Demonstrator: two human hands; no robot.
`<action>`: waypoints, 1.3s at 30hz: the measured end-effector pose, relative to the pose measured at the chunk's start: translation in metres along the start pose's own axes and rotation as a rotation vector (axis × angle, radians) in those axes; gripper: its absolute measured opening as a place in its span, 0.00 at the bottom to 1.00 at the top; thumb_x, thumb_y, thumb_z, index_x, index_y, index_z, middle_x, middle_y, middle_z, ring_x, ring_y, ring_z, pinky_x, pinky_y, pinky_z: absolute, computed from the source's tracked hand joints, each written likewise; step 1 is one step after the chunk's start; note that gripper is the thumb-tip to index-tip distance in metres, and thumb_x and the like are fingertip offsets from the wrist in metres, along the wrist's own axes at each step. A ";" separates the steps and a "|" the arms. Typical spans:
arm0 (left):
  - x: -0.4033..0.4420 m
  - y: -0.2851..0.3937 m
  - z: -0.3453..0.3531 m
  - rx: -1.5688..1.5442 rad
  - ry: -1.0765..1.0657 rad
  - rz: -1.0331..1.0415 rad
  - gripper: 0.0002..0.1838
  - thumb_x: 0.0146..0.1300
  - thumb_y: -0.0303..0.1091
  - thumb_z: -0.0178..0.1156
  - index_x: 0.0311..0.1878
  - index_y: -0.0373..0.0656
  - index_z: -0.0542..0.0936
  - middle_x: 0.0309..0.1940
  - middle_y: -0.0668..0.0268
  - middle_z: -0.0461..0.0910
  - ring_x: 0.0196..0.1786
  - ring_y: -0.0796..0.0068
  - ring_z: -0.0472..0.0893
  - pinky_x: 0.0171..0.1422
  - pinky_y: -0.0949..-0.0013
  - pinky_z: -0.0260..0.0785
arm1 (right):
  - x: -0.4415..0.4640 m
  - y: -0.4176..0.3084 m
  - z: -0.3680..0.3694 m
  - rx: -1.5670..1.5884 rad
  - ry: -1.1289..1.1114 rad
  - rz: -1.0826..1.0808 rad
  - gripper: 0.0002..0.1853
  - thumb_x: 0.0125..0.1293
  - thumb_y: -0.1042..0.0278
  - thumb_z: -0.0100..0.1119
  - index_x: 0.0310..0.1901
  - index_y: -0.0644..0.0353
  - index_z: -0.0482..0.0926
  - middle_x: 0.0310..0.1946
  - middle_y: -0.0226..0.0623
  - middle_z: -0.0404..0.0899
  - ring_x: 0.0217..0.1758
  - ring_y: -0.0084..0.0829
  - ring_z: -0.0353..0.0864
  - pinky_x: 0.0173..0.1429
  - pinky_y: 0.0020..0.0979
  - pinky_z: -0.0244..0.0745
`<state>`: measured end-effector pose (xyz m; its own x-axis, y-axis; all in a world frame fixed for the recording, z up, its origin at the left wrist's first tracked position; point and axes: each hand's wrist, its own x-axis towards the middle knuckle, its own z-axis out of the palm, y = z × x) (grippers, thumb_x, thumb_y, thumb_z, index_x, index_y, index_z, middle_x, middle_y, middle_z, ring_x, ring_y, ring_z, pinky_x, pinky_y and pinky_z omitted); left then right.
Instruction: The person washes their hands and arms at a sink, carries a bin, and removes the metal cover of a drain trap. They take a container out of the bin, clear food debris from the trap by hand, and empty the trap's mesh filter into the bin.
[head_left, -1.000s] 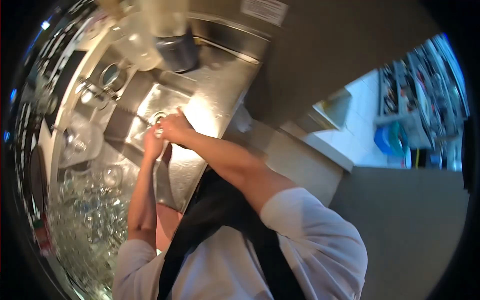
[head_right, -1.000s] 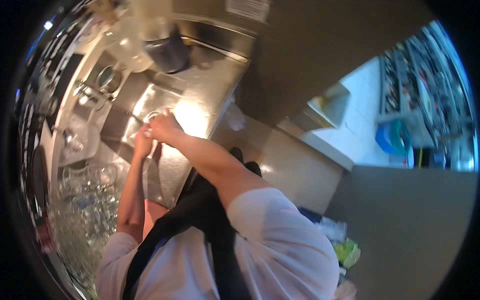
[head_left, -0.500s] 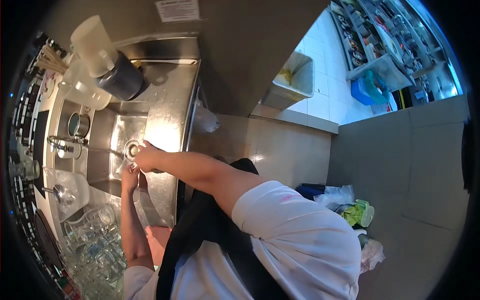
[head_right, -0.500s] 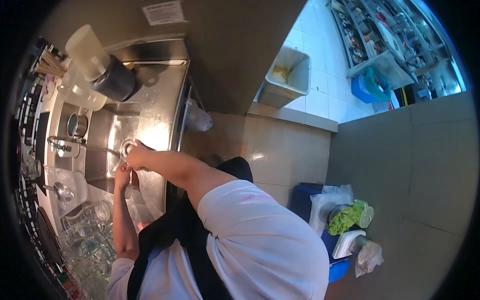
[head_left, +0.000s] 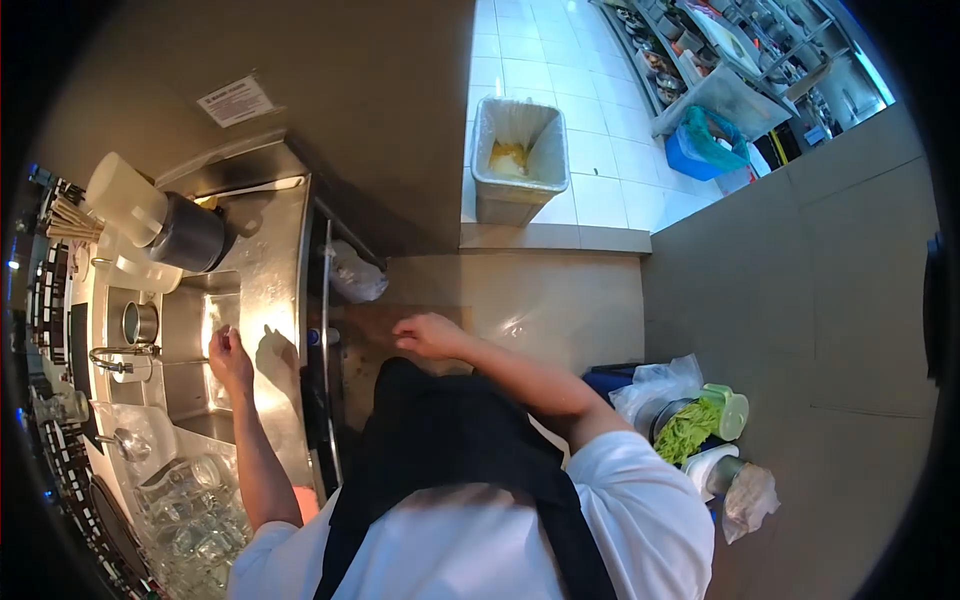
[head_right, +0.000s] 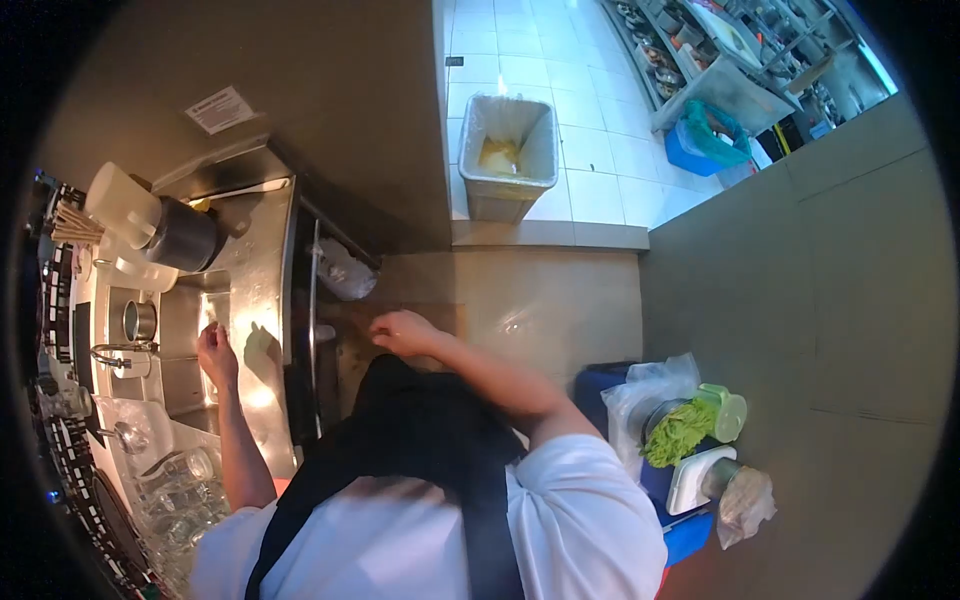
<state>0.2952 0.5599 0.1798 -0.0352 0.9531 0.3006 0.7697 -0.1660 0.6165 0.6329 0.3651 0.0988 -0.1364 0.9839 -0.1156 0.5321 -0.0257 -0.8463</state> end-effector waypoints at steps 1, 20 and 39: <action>-0.006 0.016 0.013 -0.012 -0.032 0.012 0.11 0.63 0.33 0.57 0.45 0.37 0.80 0.33 0.60 0.80 0.34 0.71 0.79 0.42 0.69 0.71 | -0.024 0.014 -0.011 0.019 0.002 0.129 0.17 0.60 0.56 0.58 0.46 0.58 0.80 0.41 0.46 0.82 0.48 0.46 0.79 0.52 0.44 0.73; -0.119 0.125 0.285 -0.241 -0.859 -0.278 0.07 0.58 0.29 0.60 0.39 0.38 0.82 0.29 0.65 0.82 0.32 0.77 0.79 0.38 0.72 0.71 | -0.073 0.257 -0.161 0.171 0.403 0.532 0.15 0.61 0.61 0.56 0.43 0.62 0.82 0.38 0.47 0.82 0.44 0.44 0.82 0.49 0.38 0.74; -0.091 0.298 0.690 -0.763 -0.488 -1.271 0.14 0.69 0.35 0.52 0.52 0.35 0.72 0.43 0.58 0.77 0.38 0.69 0.80 0.38 0.70 0.77 | 0.040 0.465 -0.289 1.522 1.031 1.092 0.20 0.72 0.59 0.40 0.59 0.63 0.63 0.50 0.47 0.71 0.37 0.40 0.80 0.37 0.36 0.79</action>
<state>0.9674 0.5985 -0.1664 -0.0683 0.5244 -0.8487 -0.1025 0.8425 0.5289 1.1160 0.4441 -0.1489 0.3493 0.1863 -0.9183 -0.9271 -0.0732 -0.3675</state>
